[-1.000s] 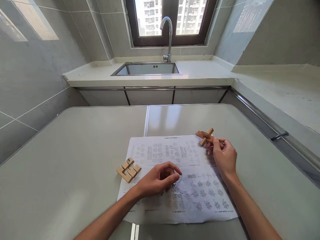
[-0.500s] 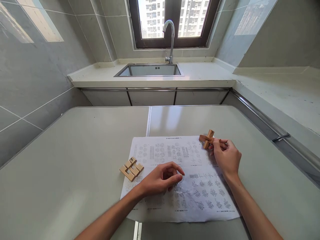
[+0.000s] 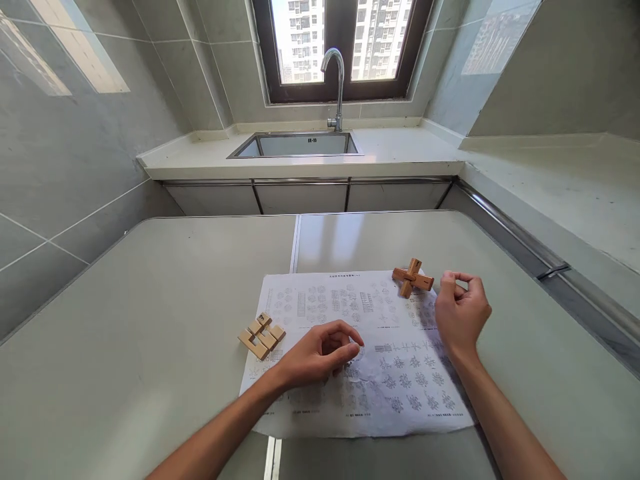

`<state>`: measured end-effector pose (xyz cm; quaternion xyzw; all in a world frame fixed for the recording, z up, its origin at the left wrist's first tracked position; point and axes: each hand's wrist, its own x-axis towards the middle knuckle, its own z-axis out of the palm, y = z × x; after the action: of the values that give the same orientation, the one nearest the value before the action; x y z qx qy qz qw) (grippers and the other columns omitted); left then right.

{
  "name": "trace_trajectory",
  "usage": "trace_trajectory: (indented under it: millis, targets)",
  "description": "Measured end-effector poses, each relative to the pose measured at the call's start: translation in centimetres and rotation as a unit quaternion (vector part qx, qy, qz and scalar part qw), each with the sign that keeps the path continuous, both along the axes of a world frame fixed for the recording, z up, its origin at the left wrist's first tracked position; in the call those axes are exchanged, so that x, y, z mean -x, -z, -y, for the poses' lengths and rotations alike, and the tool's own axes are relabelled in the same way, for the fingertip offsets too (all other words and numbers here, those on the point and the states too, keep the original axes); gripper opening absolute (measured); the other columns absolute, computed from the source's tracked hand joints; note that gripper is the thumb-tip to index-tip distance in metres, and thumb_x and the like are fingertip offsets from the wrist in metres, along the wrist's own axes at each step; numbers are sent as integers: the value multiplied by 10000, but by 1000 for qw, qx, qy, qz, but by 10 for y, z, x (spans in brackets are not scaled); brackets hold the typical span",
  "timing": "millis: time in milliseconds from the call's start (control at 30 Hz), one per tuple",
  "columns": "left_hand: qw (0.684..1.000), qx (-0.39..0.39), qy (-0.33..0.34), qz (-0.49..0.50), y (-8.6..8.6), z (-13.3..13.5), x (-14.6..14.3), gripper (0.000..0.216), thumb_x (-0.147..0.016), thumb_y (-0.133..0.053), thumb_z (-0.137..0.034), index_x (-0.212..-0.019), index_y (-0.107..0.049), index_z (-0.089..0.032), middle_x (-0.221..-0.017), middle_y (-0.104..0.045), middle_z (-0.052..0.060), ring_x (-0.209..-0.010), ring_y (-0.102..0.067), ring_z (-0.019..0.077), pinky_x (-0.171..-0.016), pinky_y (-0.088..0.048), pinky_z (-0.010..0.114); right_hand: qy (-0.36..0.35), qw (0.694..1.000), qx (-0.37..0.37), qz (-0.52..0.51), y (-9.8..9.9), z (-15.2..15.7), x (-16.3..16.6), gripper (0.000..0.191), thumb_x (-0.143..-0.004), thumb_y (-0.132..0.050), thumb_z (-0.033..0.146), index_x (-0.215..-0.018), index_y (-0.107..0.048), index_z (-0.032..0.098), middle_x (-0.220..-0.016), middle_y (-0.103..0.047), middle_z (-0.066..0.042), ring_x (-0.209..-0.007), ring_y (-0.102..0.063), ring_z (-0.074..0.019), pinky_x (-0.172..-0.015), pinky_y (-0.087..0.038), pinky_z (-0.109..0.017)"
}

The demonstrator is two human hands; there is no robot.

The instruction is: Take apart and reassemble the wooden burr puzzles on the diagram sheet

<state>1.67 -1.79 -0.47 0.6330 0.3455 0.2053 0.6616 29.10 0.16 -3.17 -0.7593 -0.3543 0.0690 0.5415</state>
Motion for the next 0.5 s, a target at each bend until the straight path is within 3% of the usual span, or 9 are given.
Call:
trace_trajectory:
  millis: [133,267,367,433,500]
  targets:
    - [991,-120,18,-51,-11,10,9,337,-1037,-606,-494,-1023,-696,-169,-738,-615,-5,-675,-546,126,-657,-443,250,-132,989,-43,54,5,11,25,297,-1001,-541,508,-863,-576,248,-536,-431,76,-488,-417,-158,-573,-380,-295]
    - [957,-243,-26,-158,-23,22,35,288,-1066,-569,-426,-972,-702,-189,-744,-655,14,-674,-562,145,-666,-452,268,-348,931,-44,98,18,18,53,286,-1021,-555,439,-804,-564,254,-531,-359,87,-469,-329,-138,-547,-321,-285]
    - [900,-346,-124,-235,-23,27,61,229,-1067,-559,-400,-1013,-683,-214,-823,-655,27,-744,-593,180,-708,-475,298,-416,904,-31,100,25,20,62,252,-1028,-560,390,-820,-584,250,-529,-360,91,-456,-335,-129,-545,-302,-280]
    - [840,-414,-211,-282,-17,29,79,206,-1038,-601,-424,-1037,-657,-226,-981,-673,63,-906,-627,232,-819,-514,355,-424,899,-25,109,26,20,64,234,-1033,-551,368,-838,-590,246,-539,-367,89,-459,-346,-125,-547,-298,-277]
    - [784,-450,-278,-325,-8,30,93,324,-980,-669,-504,-1152,-636,-231,-1164,-657,101,-1074,-618,298,-922,-528,444,-426,897,-21,115,25,20,63,229,-1036,-543,356,-842,-589,244,-547,-365,89,-463,-348,-123,-550,-299,-275]
